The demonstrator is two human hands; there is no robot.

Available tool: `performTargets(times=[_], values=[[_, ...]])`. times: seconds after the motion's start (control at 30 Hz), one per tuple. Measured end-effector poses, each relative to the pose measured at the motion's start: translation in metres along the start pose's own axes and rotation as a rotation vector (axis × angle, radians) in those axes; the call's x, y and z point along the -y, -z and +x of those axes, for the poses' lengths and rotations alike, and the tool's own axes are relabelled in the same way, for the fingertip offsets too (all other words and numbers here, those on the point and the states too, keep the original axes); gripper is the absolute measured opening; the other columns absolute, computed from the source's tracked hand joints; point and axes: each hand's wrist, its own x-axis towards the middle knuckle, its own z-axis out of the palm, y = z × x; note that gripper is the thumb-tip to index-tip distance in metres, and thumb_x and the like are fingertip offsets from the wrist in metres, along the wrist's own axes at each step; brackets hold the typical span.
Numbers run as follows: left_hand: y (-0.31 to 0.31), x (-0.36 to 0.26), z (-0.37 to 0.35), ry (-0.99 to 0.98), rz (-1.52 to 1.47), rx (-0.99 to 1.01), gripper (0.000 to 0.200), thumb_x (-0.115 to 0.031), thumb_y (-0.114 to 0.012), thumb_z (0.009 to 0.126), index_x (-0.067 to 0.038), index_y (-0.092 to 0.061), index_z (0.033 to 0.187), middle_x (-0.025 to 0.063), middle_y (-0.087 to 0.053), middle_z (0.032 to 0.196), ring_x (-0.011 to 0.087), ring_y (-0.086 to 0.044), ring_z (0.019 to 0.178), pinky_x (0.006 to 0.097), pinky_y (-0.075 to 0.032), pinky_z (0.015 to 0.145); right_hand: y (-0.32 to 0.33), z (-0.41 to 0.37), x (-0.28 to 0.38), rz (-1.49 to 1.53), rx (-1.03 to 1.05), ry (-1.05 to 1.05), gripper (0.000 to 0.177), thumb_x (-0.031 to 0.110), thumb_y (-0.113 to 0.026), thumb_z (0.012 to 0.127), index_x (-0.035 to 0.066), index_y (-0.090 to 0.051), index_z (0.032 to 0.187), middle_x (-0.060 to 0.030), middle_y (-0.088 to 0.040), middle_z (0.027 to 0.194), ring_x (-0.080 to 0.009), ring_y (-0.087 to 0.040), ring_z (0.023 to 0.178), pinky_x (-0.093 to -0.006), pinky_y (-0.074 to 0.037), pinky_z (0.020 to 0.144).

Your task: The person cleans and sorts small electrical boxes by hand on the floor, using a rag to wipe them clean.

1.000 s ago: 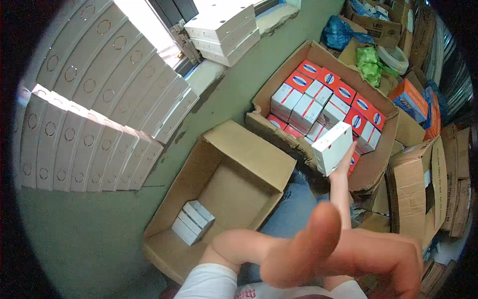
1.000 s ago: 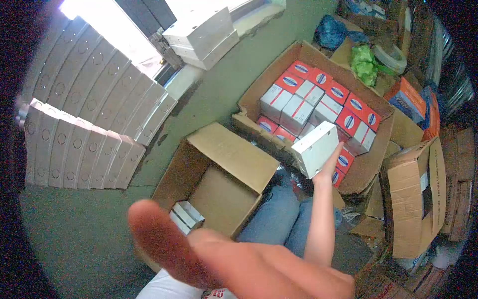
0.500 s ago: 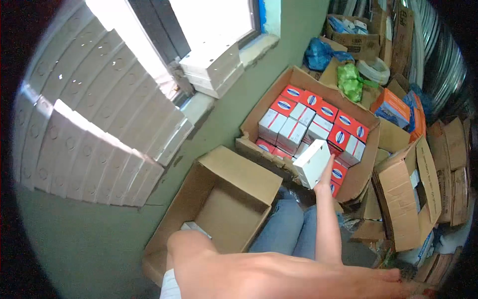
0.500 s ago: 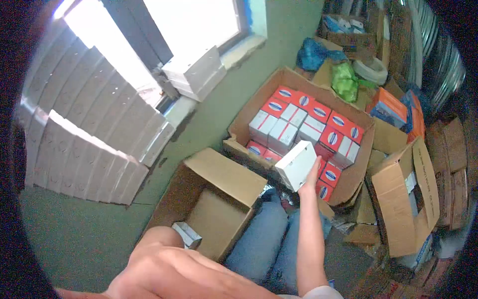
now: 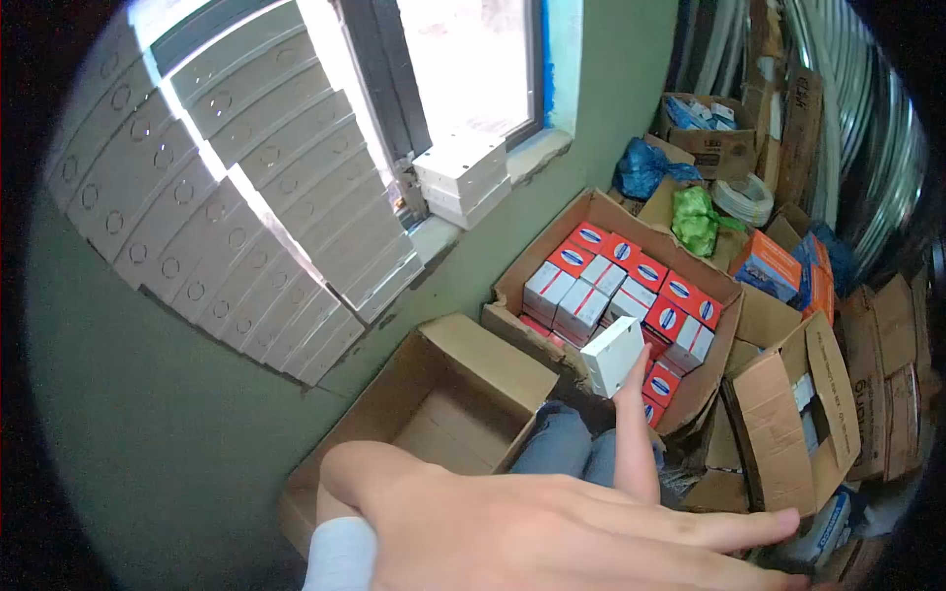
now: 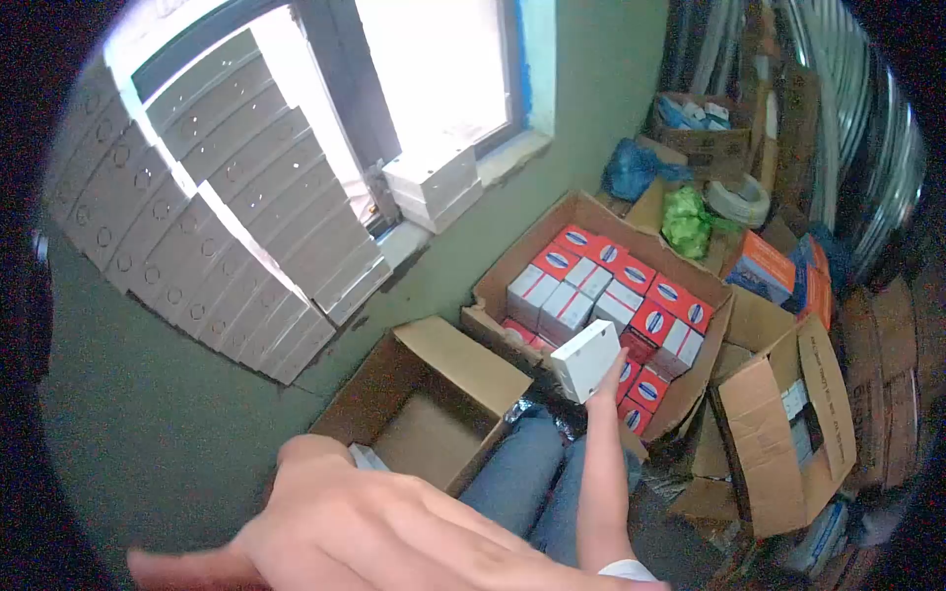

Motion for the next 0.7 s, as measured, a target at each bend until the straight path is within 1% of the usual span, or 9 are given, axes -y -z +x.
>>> performTargets(times=[0.07, 0.2, 0.23, 0.3, 0.37, 0.43, 0.53, 0.6, 0.7], values=[[-0.001, -0.002, 0.003, 0.053, -0.018, -0.052, 0.101, -0.073, -0.010, 0.082, 0.014, -0.056, 0.102, 0.0319, -0.059, 0.100, 0.0475, -0.058, 0.097, 0.0574, -0.042, 0.089, -0.001, -0.001, -0.003, -0.028, -0.033, 0.025, 0.072, 0.066, -0.028, 0.089, 0.013, -0.040, 0.136, -0.0072, -0.050, 0.130, -0.0277, -0.051, 0.116, -0.0405, -0.042, 0.096], [0.016, -0.059, -0.022, 0.218, 0.038, -0.434, 0.058, -0.057, -0.022, 0.095, -0.009, -0.051, 0.110, 0.0178, -0.058, 0.107, 0.0338, -0.063, 0.081, 0.0453, -0.053, 0.074, -0.013, -0.012, 0.007, -0.036, -0.028, 0.027, 0.073, 0.066, -0.030, 0.089, 0.011, -0.041, 0.135, -0.0086, -0.050, 0.130, -0.0270, -0.051, 0.115, -0.0401, -0.041, 0.095], [0.019, -0.058, -0.039, 0.153, 0.070, -0.554, 0.058, -0.058, -0.023, 0.094, -0.013, -0.048, 0.119, 0.0190, -0.057, 0.107, 0.0339, -0.062, 0.077, 0.0455, -0.052, 0.069, -0.012, -0.011, 0.008, -0.033, -0.015, 0.005, 0.073, 0.066, -0.030, 0.089, 0.010, -0.041, 0.135, -0.0090, -0.051, 0.129, -0.0268, -0.051, 0.115, -0.0400, -0.041, 0.095], [0.053, -0.042, -0.085, 0.258, 0.142, -0.506, 0.065, -0.062, -0.022, 0.093, -0.010, -0.051, 0.119, 0.0177, -0.059, 0.104, 0.0282, -0.061, 0.073, 0.0421, -0.051, 0.064, -0.011, -0.013, 0.009, -0.036, 0.008, -0.021, 0.073, 0.066, -0.032, 0.089, 0.010, -0.042, 0.134, -0.0091, -0.051, 0.128, -0.0262, -0.052, 0.114, -0.0396, -0.042, 0.095], [0.079, -0.007, -0.124, 0.735, 0.517, -0.505, 0.067, -0.059, -0.020, 0.094, -0.005, -0.051, 0.119, 0.0144, -0.059, 0.103, 0.0232, -0.060, 0.083, 0.0369, -0.050, 0.071, -0.015, -0.016, 0.015, -0.058, 0.036, -0.023, 0.072, 0.066, -0.033, 0.088, 0.010, -0.043, 0.133, -0.0086, -0.052, 0.126, -0.0252, -0.053, 0.112, -0.0388, -0.042, 0.094], [0.090, 0.049, -0.139, 1.184, 0.622, -0.418, 0.041, -0.033, -0.042, 0.097, -0.003, -0.046, 0.125, 0.0128, -0.055, 0.115, 0.0189, -0.056, 0.101, 0.0314, -0.045, 0.085, -0.003, -0.007, 0.011, -0.121, 0.042, 0.004, 0.072, 0.066, -0.035, 0.088, 0.009, -0.045, 0.131, -0.0079, -0.053, 0.123, -0.0235, -0.054, 0.109, -0.0371, -0.042, 0.093], [0.115, 0.121, -0.207, 1.238, 1.095, 0.237, 0.104, -0.040, -0.067, 0.080, 0.010, 0.002, 0.140, 0.0313, -0.030, 0.137, 0.0416, -0.035, 0.127, 0.0391, -0.032, 0.104, 0.005, -0.004, 0.012, -0.266, -0.051, 0.095, 0.069, 0.063, -0.046, 0.086, 0.006, -0.048, 0.126, -0.0084, -0.055, 0.118, -0.0200, -0.053, 0.107, -0.0324, -0.042, 0.090], [0.111, 0.153, -0.233, 1.323, 1.247, 0.382, 0.115, -0.042, -0.071, 0.076, 0.010, 0.010, 0.139, 0.0336, -0.037, 0.131, 0.0423, -0.039, 0.125, 0.0396, -0.034, 0.103, -0.009, -0.021, 0.027, -0.470, -0.231, 0.158, 0.066, 0.059, -0.052, 0.086, 0.005, -0.049, 0.124, -0.0089, -0.054, 0.118, -0.0192, -0.052, 0.108, -0.0314, -0.041, 0.090], [0.115, 0.192, -0.259, 1.397, 1.041, -0.153, 0.108, -0.043, -0.073, 0.074, 0.012, -0.005, 0.139, 0.0324, -0.047, 0.124, 0.0389, -0.048, 0.118, 0.0388, -0.038, 0.098, -0.005, -0.023, 0.041, -0.511, -0.305, 0.266, 0.064, 0.052, -0.052, 0.089, 0.004, -0.042, 0.130, -0.0107, -0.050, 0.123, -0.0206, -0.048, 0.113, -0.0303, -0.039, 0.093]])
